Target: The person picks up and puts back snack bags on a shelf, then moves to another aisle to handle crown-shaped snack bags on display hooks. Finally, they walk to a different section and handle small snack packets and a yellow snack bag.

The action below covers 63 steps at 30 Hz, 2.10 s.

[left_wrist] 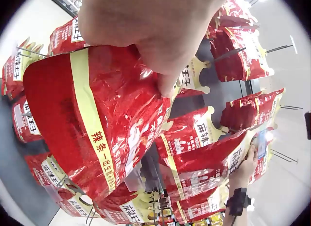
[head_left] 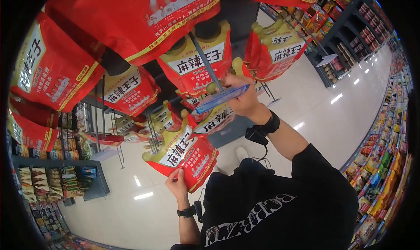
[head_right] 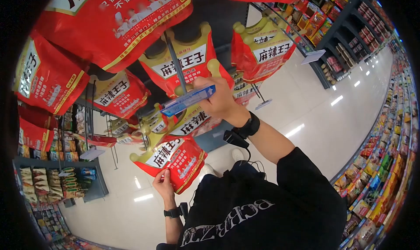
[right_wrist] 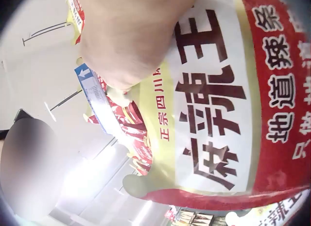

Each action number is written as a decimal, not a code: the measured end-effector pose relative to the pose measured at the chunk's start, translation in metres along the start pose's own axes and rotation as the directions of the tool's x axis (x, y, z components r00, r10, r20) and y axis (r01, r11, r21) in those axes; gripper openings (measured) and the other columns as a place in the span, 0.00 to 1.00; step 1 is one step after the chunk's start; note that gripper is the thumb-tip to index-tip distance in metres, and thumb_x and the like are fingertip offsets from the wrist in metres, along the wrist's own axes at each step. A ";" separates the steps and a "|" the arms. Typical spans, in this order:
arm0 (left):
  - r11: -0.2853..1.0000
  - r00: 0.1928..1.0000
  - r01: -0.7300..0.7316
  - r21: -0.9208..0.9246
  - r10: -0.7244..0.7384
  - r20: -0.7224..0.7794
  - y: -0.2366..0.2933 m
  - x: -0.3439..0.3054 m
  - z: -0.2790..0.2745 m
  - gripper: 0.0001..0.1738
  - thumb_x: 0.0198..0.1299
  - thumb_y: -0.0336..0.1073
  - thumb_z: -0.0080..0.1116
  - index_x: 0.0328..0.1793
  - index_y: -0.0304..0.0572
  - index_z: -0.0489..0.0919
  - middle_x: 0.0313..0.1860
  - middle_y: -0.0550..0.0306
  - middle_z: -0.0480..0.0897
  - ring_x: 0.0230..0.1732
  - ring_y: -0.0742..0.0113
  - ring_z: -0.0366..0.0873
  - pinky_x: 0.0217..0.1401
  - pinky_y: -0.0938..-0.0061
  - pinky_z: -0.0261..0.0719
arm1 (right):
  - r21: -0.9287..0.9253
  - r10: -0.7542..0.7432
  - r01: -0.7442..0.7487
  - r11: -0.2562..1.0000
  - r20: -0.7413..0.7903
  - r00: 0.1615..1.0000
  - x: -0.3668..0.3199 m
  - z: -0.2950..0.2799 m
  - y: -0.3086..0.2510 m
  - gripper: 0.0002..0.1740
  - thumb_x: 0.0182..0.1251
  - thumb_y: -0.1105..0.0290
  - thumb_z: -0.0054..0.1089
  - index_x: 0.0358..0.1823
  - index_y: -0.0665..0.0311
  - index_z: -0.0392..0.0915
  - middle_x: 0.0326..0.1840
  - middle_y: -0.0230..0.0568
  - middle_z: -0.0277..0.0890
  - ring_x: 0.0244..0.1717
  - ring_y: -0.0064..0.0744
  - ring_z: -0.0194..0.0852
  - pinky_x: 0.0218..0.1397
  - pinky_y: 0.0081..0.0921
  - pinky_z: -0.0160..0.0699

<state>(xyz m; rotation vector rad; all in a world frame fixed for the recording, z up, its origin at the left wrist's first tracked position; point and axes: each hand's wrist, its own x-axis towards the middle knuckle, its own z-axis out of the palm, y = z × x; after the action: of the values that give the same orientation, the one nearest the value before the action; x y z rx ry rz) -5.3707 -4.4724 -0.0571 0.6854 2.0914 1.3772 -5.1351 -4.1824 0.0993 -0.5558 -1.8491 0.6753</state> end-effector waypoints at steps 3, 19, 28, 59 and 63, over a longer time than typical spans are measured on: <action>0.999 0.999 0.037 -0.003 -0.037 0.010 0.004 0.001 0.001 0.08 0.62 0.30 0.68 0.44 0.32 0.88 0.37 0.54 0.88 0.37 0.73 0.81 0.43 0.79 0.78 | 0.163 0.223 -0.220 0.962 0.003 0.975 0.006 0.005 -0.012 0.07 0.65 0.75 0.63 0.31 0.69 0.74 0.23 0.43 0.76 0.22 0.28 0.72 0.28 0.24 0.68; 1.000 1.000 -0.005 -0.020 0.005 0.018 0.007 0.017 0.008 0.07 0.60 0.28 0.69 0.43 0.32 0.88 0.37 0.55 0.88 0.37 0.74 0.81 0.44 0.79 0.78 | -0.043 0.144 -0.145 0.988 -0.031 0.989 0.026 0.001 -0.011 0.09 0.71 0.71 0.59 0.33 0.69 0.76 0.17 0.42 0.61 0.15 0.29 0.58 0.22 0.28 0.58; 1.000 1.000 0.001 -0.001 -0.001 0.016 0.012 0.011 0.009 0.08 0.60 0.30 0.70 0.43 0.33 0.89 0.36 0.56 0.88 0.36 0.75 0.79 0.41 0.80 0.76 | -0.053 0.148 -0.155 0.986 -0.117 0.982 0.070 0.025 0.049 0.12 0.72 0.64 0.57 0.33 0.64 0.75 0.16 0.48 0.65 0.18 0.47 0.67 0.22 0.37 0.60; 0.980 0.880 -0.189 -0.066 0.199 0.432 0.047 0.004 0.028 0.06 0.55 0.25 0.70 0.40 0.33 0.88 0.36 0.55 0.88 0.38 0.72 0.82 0.46 0.78 0.79 | -0.210 0.338 -0.289 0.934 0.257 0.905 -0.054 0.010 -0.005 0.15 0.65 0.60 0.65 0.47 0.61 0.84 0.46 0.45 0.84 0.53 0.46 0.79 0.57 0.39 0.75; 0.984 0.800 -0.139 -0.107 0.176 0.574 0.049 0.002 0.042 0.05 0.58 0.23 0.67 0.40 0.33 0.88 0.36 0.57 0.88 0.38 0.73 0.81 0.46 0.79 0.79 | -0.450 0.140 -0.024 0.892 0.225 0.964 -0.062 0.010 -0.004 0.15 0.64 0.62 0.68 0.41 0.67 0.83 0.33 0.42 0.83 0.35 0.41 0.81 0.39 0.33 0.75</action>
<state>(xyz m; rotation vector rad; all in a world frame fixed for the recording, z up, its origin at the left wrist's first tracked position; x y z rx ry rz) -5.3382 -4.4264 -0.0256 1.1174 1.5208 1.1148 -5.1228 -4.2271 0.0574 -0.8837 -2.2503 0.3836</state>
